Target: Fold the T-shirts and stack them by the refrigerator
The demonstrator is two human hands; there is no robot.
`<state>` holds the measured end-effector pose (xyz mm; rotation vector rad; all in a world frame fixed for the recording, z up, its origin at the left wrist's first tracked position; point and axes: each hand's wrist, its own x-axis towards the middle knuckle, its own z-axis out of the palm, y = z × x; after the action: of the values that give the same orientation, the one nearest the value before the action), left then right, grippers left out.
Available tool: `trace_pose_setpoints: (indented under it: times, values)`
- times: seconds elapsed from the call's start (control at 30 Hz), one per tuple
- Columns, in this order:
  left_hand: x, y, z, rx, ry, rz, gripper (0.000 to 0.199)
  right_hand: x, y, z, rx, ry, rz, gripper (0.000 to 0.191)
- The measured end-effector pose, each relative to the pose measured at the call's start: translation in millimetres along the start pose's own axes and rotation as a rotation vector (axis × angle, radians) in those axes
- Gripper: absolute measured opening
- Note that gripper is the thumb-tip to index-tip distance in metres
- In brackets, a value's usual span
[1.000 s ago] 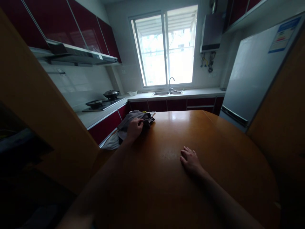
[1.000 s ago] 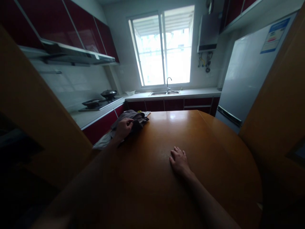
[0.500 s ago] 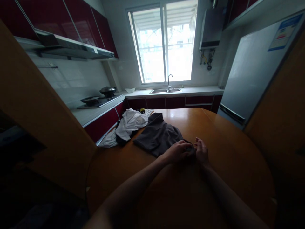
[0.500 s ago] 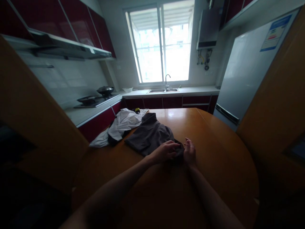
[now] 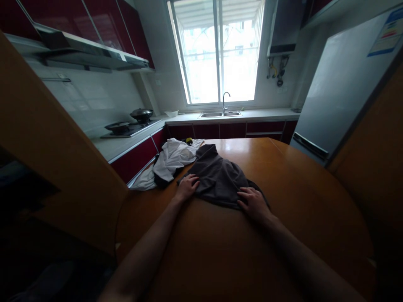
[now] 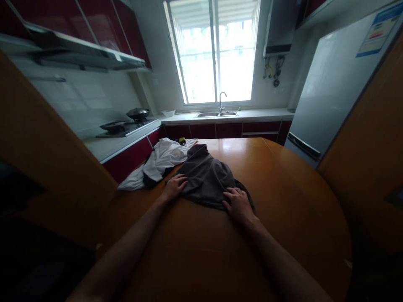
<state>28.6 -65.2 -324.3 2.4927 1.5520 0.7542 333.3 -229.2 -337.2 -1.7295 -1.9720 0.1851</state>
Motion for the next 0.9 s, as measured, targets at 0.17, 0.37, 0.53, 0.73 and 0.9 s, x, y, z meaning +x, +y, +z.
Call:
trace_pose_setpoints:
  times: [0.17, 0.37, 0.53, 0.73, 0.9]
  values:
    - [-11.0, 23.1, -1.4, 0.085, -0.034, 0.028, 0.032, 9.9, 41.9, -6.2, -0.112, 0.049, 0.213, 0.028]
    - [-43.6, 91.4, -4.0, -0.086, -0.193, 0.438, 0.034, 9.9, 94.7, -35.6, -0.242, 0.287, 0.529, 0.043]
    - [-48.2, 109.0, 9.0, -0.434, -0.13, 0.613, 0.027, 4.7, 62.3, -41.6, -0.167, 0.415, 0.376, 0.041]
    - [-15.8, 52.9, 24.7, -0.353, 0.336, 0.113, 0.037, -12.5, -20.3, -10.3, -0.033, 0.183, 0.061, 0.051]
    - [-3.4, 18.5, 37.8, -0.311, 0.29, -0.252, 0.048, -20.2, -54.2, 0.4, -0.1, -0.056, -0.058, 0.054]
